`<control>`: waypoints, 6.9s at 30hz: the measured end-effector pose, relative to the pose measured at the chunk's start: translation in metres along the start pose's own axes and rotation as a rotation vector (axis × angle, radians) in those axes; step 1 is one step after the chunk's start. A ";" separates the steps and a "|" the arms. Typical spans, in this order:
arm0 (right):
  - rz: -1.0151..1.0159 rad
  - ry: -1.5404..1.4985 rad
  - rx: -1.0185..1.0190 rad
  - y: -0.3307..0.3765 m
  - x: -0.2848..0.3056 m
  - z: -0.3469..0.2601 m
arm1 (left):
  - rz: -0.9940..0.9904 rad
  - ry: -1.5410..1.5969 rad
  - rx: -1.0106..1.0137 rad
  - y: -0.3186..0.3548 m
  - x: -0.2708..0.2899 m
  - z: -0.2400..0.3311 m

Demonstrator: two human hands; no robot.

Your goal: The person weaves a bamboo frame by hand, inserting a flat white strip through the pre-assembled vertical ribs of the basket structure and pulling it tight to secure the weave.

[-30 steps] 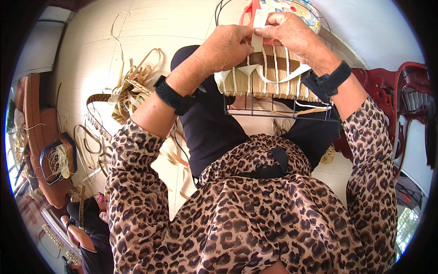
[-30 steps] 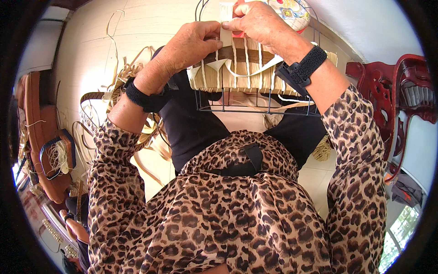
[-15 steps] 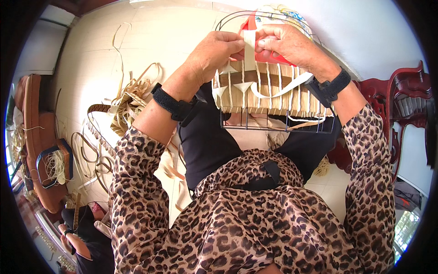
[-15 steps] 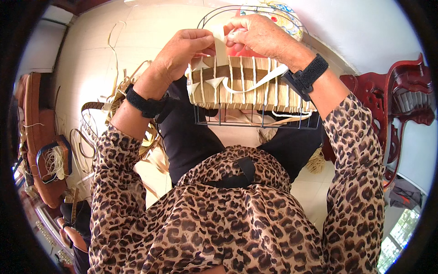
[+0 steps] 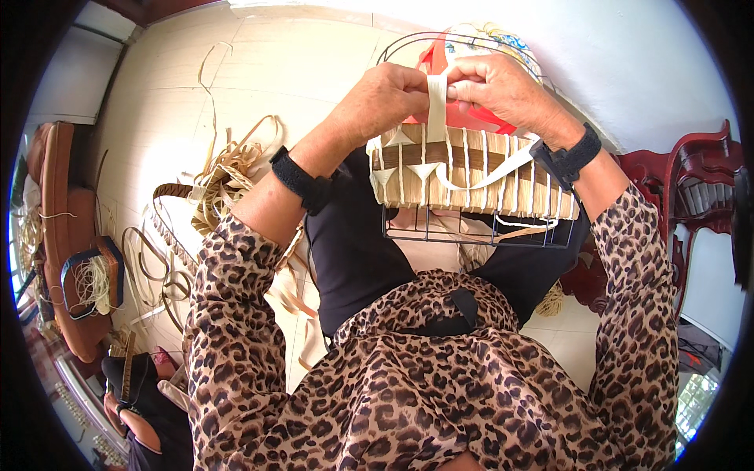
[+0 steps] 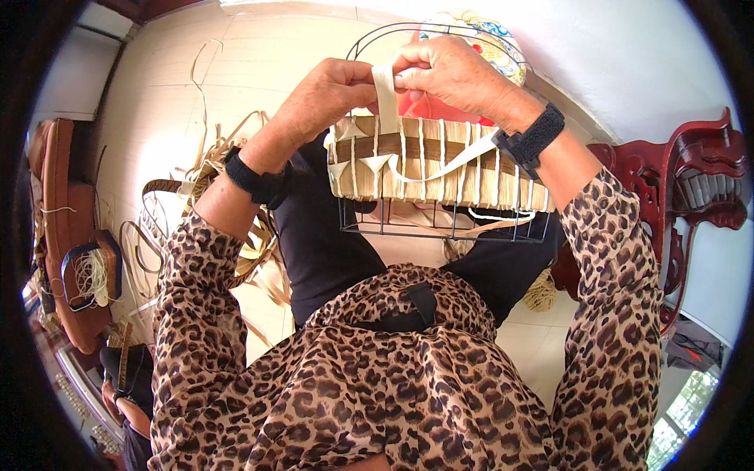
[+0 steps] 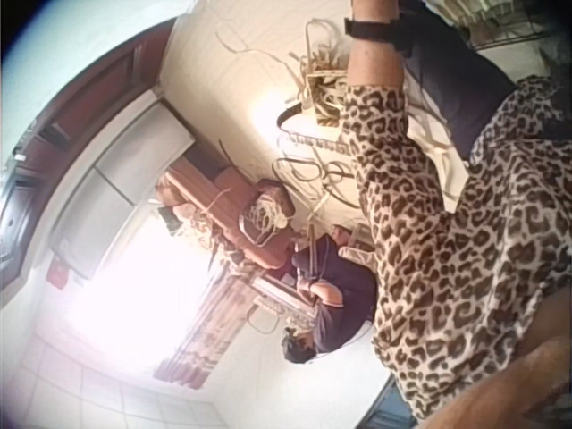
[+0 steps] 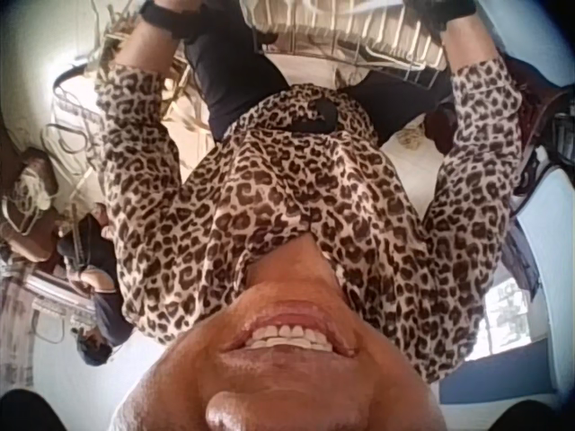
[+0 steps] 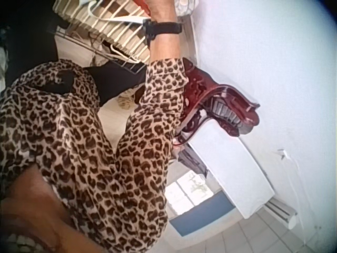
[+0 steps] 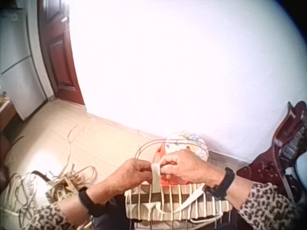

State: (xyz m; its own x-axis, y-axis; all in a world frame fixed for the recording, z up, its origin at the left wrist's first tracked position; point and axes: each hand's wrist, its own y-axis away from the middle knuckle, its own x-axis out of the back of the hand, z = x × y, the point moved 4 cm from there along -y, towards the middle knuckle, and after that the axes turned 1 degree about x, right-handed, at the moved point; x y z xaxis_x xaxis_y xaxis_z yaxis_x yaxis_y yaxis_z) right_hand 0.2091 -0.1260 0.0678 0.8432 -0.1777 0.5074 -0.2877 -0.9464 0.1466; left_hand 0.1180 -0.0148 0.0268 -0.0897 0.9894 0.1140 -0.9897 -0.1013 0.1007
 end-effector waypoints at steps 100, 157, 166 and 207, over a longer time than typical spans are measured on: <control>0.896 -0.548 0.305 0.018 0.087 -0.010 | -0.331 -0.093 0.075 -0.029 -0.020 -0.013; 0.199 -0.478 -0.317 0.024 -0.025 0.026 | 0.418 -0.673 -0.228 0.082 -0.027 -0.002; 0.230 -0.396 -0.340 0.015 -0.033 0.030 | 0.436 -0.793 -0.322 0.090 -0.053 0.002; -0.031 0.380 -0.130 0.031 -0.040 0.027 | 0.290 0.340 0.183 0.008 -0.006 -0.016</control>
State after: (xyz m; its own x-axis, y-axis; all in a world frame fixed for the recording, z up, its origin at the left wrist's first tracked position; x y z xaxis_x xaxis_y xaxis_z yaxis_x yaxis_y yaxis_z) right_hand 0.1786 -0.1551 0.0287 0.6312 -0.0141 0.7755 -0.3405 -0.9034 0.2608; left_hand 0.1084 -0.0199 0.0114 -0.4207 0.8924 -0.1634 -0.8853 -0.3645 0.2887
